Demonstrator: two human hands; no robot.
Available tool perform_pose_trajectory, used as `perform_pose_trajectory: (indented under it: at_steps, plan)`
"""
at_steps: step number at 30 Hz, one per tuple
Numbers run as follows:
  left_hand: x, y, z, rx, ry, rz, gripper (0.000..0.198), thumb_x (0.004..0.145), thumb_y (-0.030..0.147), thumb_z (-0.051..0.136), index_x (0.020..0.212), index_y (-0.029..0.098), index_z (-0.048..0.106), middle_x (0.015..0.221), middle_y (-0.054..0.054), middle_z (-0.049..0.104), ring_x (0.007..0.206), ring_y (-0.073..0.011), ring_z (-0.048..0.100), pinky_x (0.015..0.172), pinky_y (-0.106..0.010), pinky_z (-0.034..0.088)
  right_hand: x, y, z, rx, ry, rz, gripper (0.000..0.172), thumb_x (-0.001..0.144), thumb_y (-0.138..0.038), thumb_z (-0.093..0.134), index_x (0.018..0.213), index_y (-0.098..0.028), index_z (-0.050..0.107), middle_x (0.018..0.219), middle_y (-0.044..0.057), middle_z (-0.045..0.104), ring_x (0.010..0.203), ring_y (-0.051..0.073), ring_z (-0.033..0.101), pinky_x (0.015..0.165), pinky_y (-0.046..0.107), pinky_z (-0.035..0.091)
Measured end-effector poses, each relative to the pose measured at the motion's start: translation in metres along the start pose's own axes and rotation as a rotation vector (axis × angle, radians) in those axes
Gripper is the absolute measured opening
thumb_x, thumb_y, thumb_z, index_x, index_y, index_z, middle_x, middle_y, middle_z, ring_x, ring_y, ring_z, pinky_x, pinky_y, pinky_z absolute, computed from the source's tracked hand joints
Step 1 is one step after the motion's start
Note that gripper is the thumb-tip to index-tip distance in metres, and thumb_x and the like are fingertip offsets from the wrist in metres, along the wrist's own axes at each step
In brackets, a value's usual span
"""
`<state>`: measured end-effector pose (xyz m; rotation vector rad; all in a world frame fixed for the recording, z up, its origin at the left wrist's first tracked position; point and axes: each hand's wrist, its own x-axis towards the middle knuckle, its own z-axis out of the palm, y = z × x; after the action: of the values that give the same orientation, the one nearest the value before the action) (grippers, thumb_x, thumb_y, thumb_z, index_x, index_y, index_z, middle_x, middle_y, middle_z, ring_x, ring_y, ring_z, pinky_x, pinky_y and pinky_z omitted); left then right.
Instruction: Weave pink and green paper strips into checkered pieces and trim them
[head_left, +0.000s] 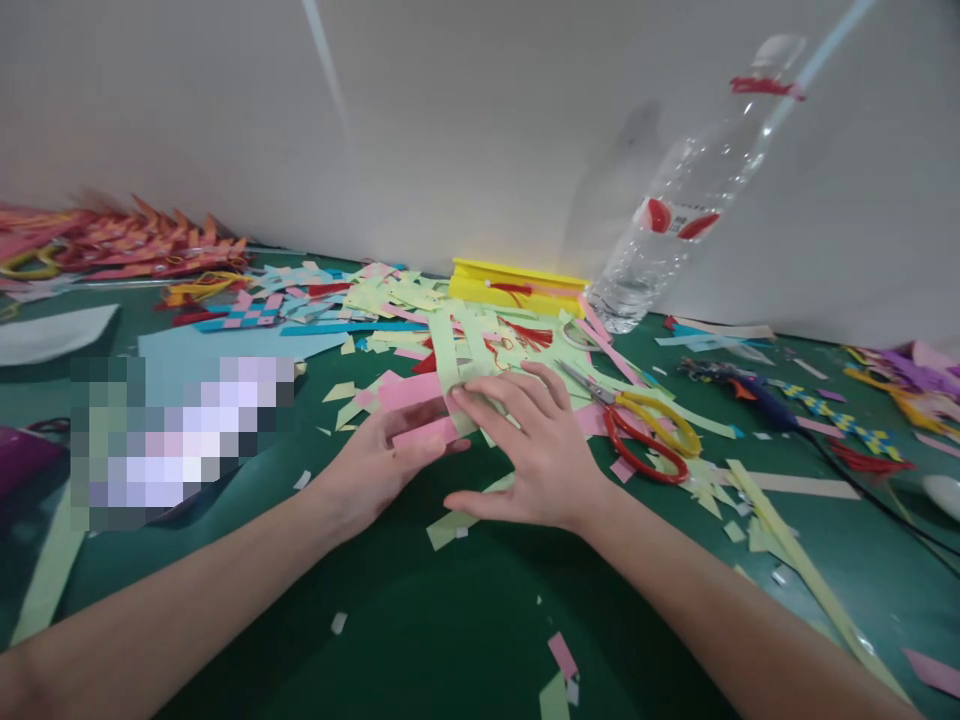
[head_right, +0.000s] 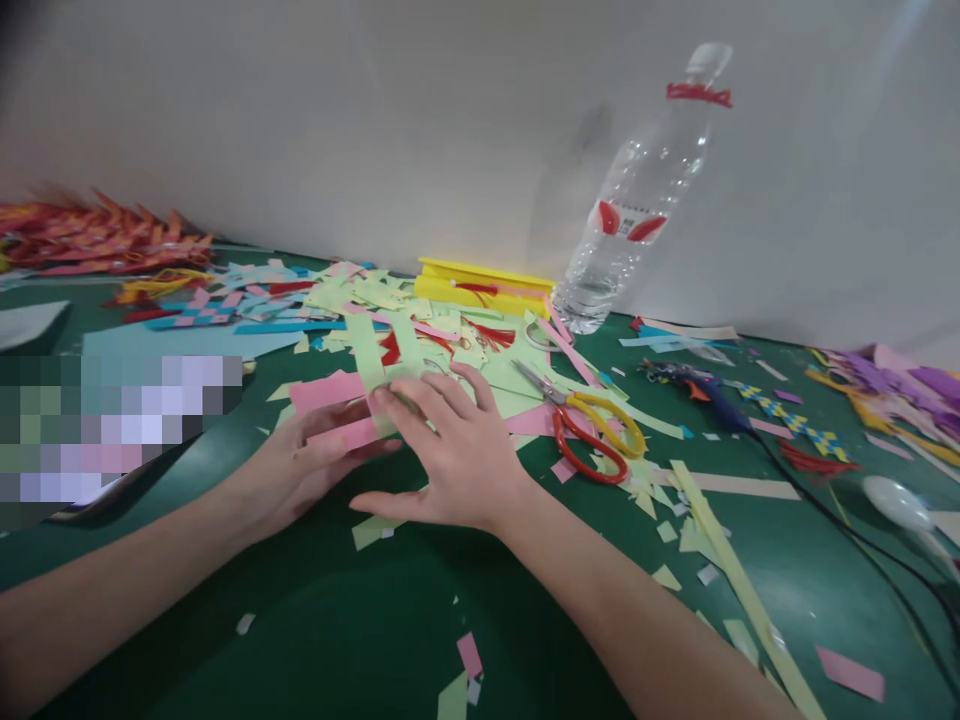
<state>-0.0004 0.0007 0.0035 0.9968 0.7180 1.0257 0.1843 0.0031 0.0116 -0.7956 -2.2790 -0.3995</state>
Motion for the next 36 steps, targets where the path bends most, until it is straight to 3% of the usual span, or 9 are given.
perform_pose_trajectory:
  at_steps: [6, 8, 11, 14, 16, 19, 24, 28, 36]
  plan:
    - [0.005, -0.006, -0.007, -0.025, 0.319, -0.089, 0.020, 0.071, 0.025, 0.077, 0.088, 0.019, 0.071, 0.091, -0.003, 0.073, 0.087, -0.0183, 0.068, 0.073, -0.024, 0.057, 0.002, -0.001, -0.004, 0.213, 0.119, 0.090, 0.040, 0.086, -0.049, 0.047, 0.110, -0.020, 0.061, 0.105, 0.008, 0.066, 0.105, 0.024, 0.057, 0.102, 0.047, 0.033]
    - [0.005, -0.006, -0.008, -0.015, 0.322, -0.096, 0.017, 0.074, 0.021, 0.073, 0.091, 0.018, 0.071, 0.092, -0.004, 0.073, 0.085, -0.0175, 0.069, 0.072, -0.023, 0.058, 0.004, 0.003, -0.005, 0.330, 0.187, 0.288, 0.032, 0.087, -0.039, 0.047, 0.111, -0.020, 0.058, 0.111, 0.009, 0.063, 0.108, 0.023, 0.055, 0.097, 0.045, 0.039]
    - [0.005, -0.005, -0.007, -0.015, 0.313, -0.085, 0.015, 0.080, 0.017, 0.066, 0.095, 0.018, 0.070, 0.098, -0.006, 0.073, 0.090, -0.0189, 0.068, 0.074, -0.025, 0.058, 0.007, 0.011, -0.004, 0.579, 0.197, 0.714, 0.039, 0.083, -0.038, 0.055, 0.117, -0.020, 0.052, 0.122, 0.010, 0.056, 0.109, 0.022, 0.055, 0.090, 0.041, 0.047]
    - [0.005, -0.004, -0.005, -0.013, 0.327, -0.105, 0.015, 0.081, 0.015, 0.065, 0.095, 0.017, 0.070, 0.099, -0.006, 0.072, 0.092, -0.0198, 0.068, 0.075, -0.026, 0.059, 0.011, 0.017, -0.003, 0.982, 0.040, 1.146, 0.042, 0.077, -0.048, 0.061, 0.106, -0.019, 0.059, 0.108, 0.010, 0.063, 0.093, 0.021, 0.063, 0.077, 0.036, 0.054]
    - [0.005, -0.002, -0.003, -0.009, 0.379, -0.126, 0.015, 0.079, 0.013, 0.066, 0.093, 0.016, 0.070, 0.097, -0.006, 0.072, 0.089, -0.0193, 0.069, 0.073, -0.025, 0.059, 0.011, 0.020, -0.003, 1.255, -0.127, 1.315, 0.037, 0.074, -0.051, 0.064, 0.091, -0.018, 0.065, 0.090, 0.008, 0.068, 0.078, 0.019, 0.065, 0.066, 0.032, 0.056]
    - [0.005, 0.003, 0.000, -0.077, 0.359, -0.110, 0.011, 0.079, 0.018, 0.065, 0.088, 0.014, 0.070, 0.094, -0.007, 0.072, 0.080, -0.0186, 0.068, 0.066, -0.025, 0.059, 0.009, 0.021, -0.001, 1.512, -0.234, 1.337, 0.026, 0.068, -0.042, 0.074, 0.077, -0.018, 0.068, 0.075, 0.004, 0.068, 0.065, 0.013, 0.062, 0.059, 0.025, 0.054]
    - [0.004, 0.006, 0.004, -0.234, 0.166, -0.021, 0.039, 0.081, 0.046, 0.057, 0.095, 0.013, 0.069, 0.102, -0.012, 0.070, 0.096, -0.0250, 0.065, 0.079, -0.033, 0.057, 0.008, 0.009, 0.004, 1.547, 0.084, 1.348, 0.023, 0.064, -0.038, 0.078, 0.070, -0.019, 0.068, 0.067, -0.001, 0.066, 0.061, 0.009, 0.060, 0.061, 0.023, 0.053]
    - [0.003, -0.001, 0.001, -0.070, 0.091, 0.031, 0.024, 0.074, 0.035, 0.071, 0.090, 0.017, 0.070, 0.092, -0.006, 0.072, 0.086, -0.0210, 0.067, 0.080, -0.032, 0.056, 0.010, -0.010, 0.004, 1.472, 0.215, 1.252, 0.021, 0.069, -0.040, 0.074, 0.075, -0.020, 0.070, 0.074, 0.000, 0.068, 0.066, 0.011, 0.062, 0.068, 0.025, 0.053]
    - [-0.001, -0.004, -0.002, 0.160, 0.194, 0.049, 0.019, 0.069, 0.036, 0.077, 0.070, 0.018, 0.072, 0.068, -0.003, 0.072, 0.066, -0.0164, 0.068, 0.071, -0.027, 0.057, 0.009, -0.027, 0.005, 1.301, 0.252, 1.226, 0.021, 0.069, -0.040, 0.073, 0.075, -0.020, 0.070, 0.076, 0.001, 0.071, 0.068, 0.014, 0.065, 0.070, 0.028, 0.055]
